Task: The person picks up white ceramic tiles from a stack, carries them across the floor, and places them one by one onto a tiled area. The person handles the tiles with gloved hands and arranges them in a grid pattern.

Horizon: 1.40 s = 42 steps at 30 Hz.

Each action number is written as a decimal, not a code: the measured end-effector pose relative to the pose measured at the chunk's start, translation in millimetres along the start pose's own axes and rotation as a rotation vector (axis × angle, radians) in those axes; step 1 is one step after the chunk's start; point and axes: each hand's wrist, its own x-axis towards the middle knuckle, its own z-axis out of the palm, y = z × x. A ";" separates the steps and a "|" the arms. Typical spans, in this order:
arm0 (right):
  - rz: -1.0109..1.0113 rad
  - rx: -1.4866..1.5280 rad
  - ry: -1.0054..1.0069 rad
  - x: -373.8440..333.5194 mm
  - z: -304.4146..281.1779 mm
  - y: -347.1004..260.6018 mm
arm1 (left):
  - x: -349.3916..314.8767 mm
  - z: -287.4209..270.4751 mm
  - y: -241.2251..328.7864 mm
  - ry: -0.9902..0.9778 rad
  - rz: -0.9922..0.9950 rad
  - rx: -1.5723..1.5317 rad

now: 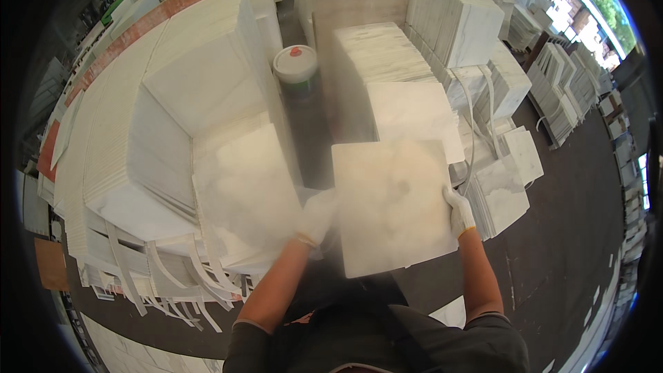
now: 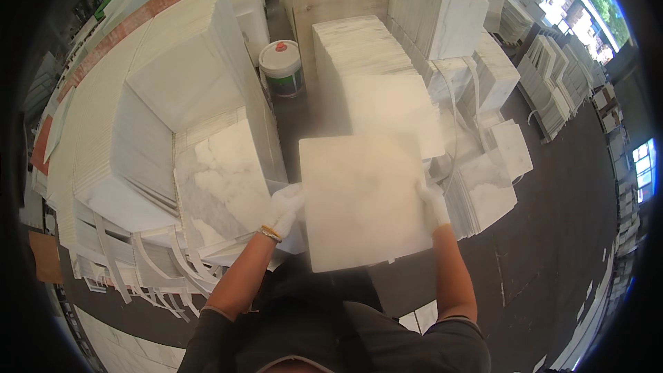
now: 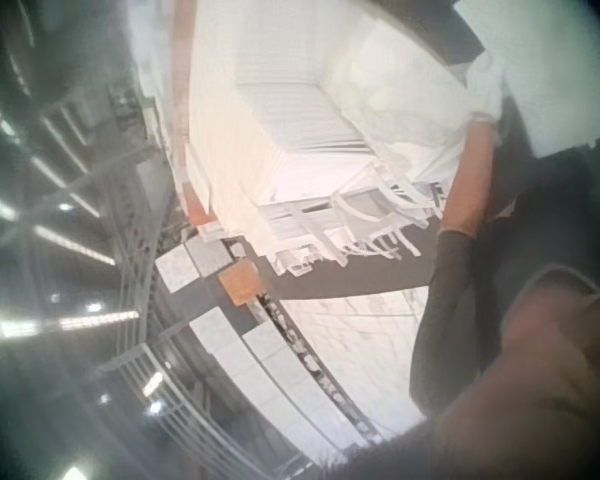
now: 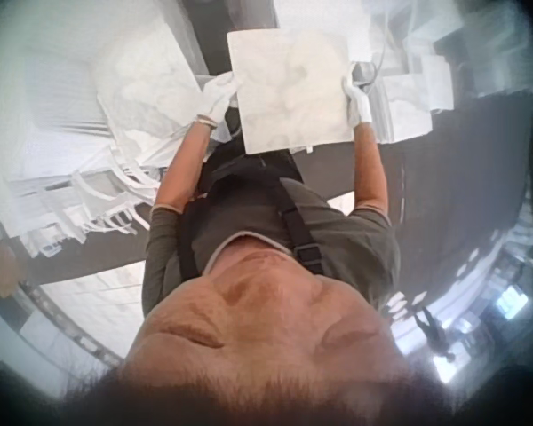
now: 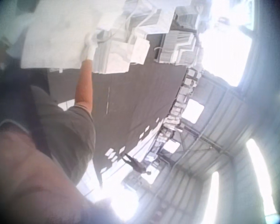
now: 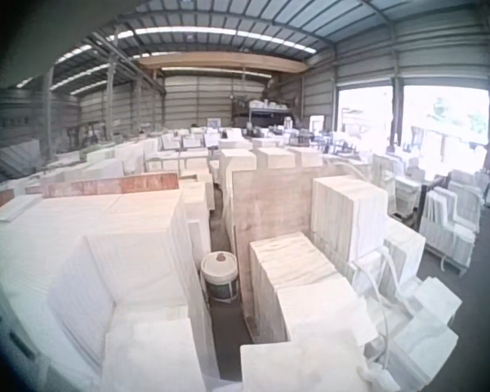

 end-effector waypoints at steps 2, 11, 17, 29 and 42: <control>0.063 -0.024 0.048 28.7 -16.5 -0.2 | 34.8 5.9 -8.1 -0.018 -0.050 0.136; 0.054 -0.092 -0.094 189.4 -53.8 -50.0 | 211.4 52.7 -16.6 0.011 0.499 0.916; -0.112 -0.245 -0.093 259.8 -25.6 -85.2 | 293.3 79.6 9.4 0.114 0.183 0.832; -0.011 -0.278 -0.064 301.7 -42.6 -87.4 | 340.0 88.9 -21.9 0.204 0.029 0.678; -0.145 -0.650 0.165 336.2 -80.3 -59.0 | 270.5 81.8 27.3 0.259 -0.004 0.983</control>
